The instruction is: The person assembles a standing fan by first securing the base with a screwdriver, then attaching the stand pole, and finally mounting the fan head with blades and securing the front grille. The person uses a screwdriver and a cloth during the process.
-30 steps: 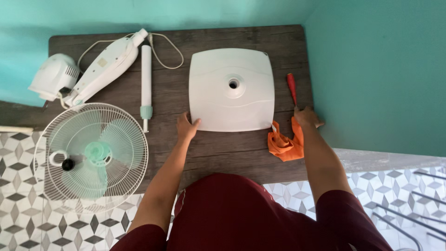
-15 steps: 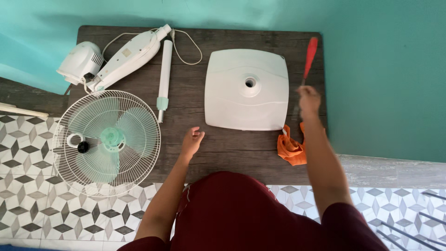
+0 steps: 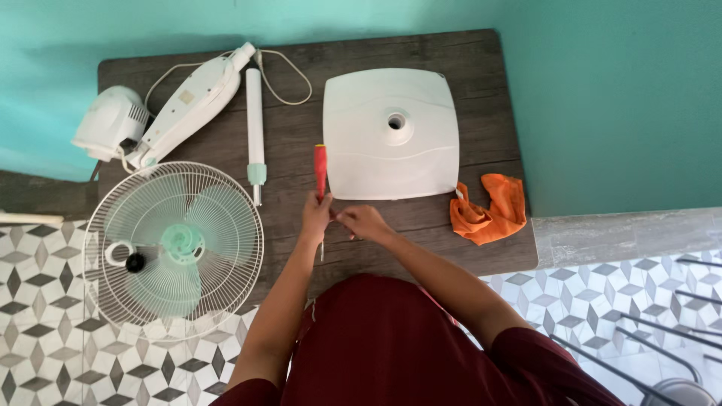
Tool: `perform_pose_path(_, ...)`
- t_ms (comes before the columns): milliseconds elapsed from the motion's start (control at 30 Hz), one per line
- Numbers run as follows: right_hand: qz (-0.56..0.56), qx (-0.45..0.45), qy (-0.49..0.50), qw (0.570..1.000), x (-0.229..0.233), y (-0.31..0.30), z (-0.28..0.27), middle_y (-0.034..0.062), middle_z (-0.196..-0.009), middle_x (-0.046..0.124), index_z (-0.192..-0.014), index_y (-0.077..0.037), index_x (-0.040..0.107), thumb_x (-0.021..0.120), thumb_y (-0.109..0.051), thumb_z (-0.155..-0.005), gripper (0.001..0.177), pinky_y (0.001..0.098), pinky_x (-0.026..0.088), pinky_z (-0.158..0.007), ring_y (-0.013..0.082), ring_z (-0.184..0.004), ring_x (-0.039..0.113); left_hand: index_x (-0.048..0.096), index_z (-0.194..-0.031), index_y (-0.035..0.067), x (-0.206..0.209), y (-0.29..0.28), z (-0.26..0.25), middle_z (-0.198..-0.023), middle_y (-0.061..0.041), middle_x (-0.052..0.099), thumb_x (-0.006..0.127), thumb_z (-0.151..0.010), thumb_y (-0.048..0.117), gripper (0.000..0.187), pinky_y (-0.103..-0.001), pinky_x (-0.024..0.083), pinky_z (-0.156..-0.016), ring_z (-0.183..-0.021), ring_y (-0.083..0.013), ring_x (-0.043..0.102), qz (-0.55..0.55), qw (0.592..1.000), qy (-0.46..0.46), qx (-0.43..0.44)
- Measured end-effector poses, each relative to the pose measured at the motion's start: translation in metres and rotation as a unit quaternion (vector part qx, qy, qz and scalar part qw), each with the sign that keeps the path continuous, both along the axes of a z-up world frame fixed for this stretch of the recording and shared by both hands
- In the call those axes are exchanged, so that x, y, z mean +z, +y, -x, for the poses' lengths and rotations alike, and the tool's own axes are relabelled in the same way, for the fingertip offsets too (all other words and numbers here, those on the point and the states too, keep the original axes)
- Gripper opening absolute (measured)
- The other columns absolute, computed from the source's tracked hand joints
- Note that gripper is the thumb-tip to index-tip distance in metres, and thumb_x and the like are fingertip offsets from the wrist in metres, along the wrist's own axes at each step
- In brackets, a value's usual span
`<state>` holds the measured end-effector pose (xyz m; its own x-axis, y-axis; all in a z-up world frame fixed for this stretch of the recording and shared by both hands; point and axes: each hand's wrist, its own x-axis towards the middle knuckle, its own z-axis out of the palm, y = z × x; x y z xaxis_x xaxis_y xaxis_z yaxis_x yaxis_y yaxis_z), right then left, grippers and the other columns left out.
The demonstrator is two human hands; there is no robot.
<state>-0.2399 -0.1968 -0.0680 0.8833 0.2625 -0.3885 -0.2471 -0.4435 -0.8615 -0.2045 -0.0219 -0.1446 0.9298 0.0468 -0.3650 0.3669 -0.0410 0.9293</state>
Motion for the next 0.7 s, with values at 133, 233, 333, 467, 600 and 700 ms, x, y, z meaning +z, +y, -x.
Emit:
perform_pose_path(133,0.117,-0.207,0.021,0.971,0.006,-0.071,-0.005,0.0019,-0.117,0.07,-0.118,-0.017,0.073,0.06,-0.045,-0.102,0.035,0.0367,0.053,-0.086,0.0123,-0.101,0.064,0.05,-0.093,0.005,-0.01,0.014,-0.032,-0.074,-0.006,0.046,0.066,-0.108,0.031,0.034,-0.031,0.038,-0.04,-0.048,-0.0131,0.043,0.054,0.995,0.049,0.062)
perform_pose_path(233,0.135,-0.402,-0.102,0.9,0.001,-0.144,0.0,0.0097,-0.12,0.064,-0.12,-0.012,0.069,0.065,-0.035,-0.098,0.032,0.0358,0.056,-0.086,0.0189,-0.102,0.066,0.059,-0.102,0.012,-0.007,0.017,-0.07,-0.075,-0.002,0.052,0.059,-0.103,0.031,0.02,-0.03,0.04,-0.042,-0.05,-0.0116,0.047,0.086,0.987,0.105,0.09)
perform_pose_path(333,0.164,-0.461,-0.144,0.86,-0.016,-0.202,-0.002,0.0172,-0.126,0.062,-0.125,-0.006,0.065,0.07,-0.033,-0.095,0.041,0.0345,0.054,-0.092,0.0233,-0.108,0.064,0.061,-0.121,0.006,-0.006,0.007,-0.089,-0.096,0.005,0.064,0.059,-0.103,0.027,0.028,-0.025,0.047,-0.068,-0.081,-0.006,0.061,-0.007,0.998,-0.024,0.06)
perform_pose_path(467,0.036,-0.392,-0.021,0.919,-0.044,-0.236,-0.014,0.0168,-0.132,0.061,-0.137,-0.003,0.05,0.074,-0.039,-0.089,0.065,0.0347,0.052,-0.095,0.0221,-0.116,0.063,0.064,-0.124,0.005,-0.01,-0.016,-0.089,-0.106,0.01,0.067,0.059,-0.102,0.026,0.031,-0.022,0.046,-0.088,-0.102,-0.0011,0.062,0.035,0.998,-0.027,0.055)
perform_pose_path(600,-0.076,-0.382,0.036,0.92,-0.051,-0.248,-0.039,0.0172,-0.131,0.065,-0.138,0.003,0.051,0.075,-0.04,-0.088,0.07,0.0346,0.053,-0.097,0.0224,-0.118,0.064,0.062,-0.107,0.006,-0.014,-0.041,-0.093,-0.084,0.002,0.048,0.056,-0.106,0.023,0.018,-0.031,0.039,-0.067,-0.075,-0.01,0.043,0.04,0.995,0.036,0.08)
perform_pose_path(700,-0.094,-0.384,0.086,0.914,-0.052,-0.245,-0.054,0.0204,-0.124,0.07,-0.132,0.008,0.059,0.078,-0.041,-0.085,0.071,0.0345,0.055,-0.092,0.0245,-0.11,0.069,0.058,-0.102,0.011,-0.02,-0.054,-0.085,-0.084,0.006,0.049,0.054,-0.105,0.02,0.01,-0.027,0.041,-0.068,-0.074,-0.006,0.044,0.098,0.987,-0.001,0.129)
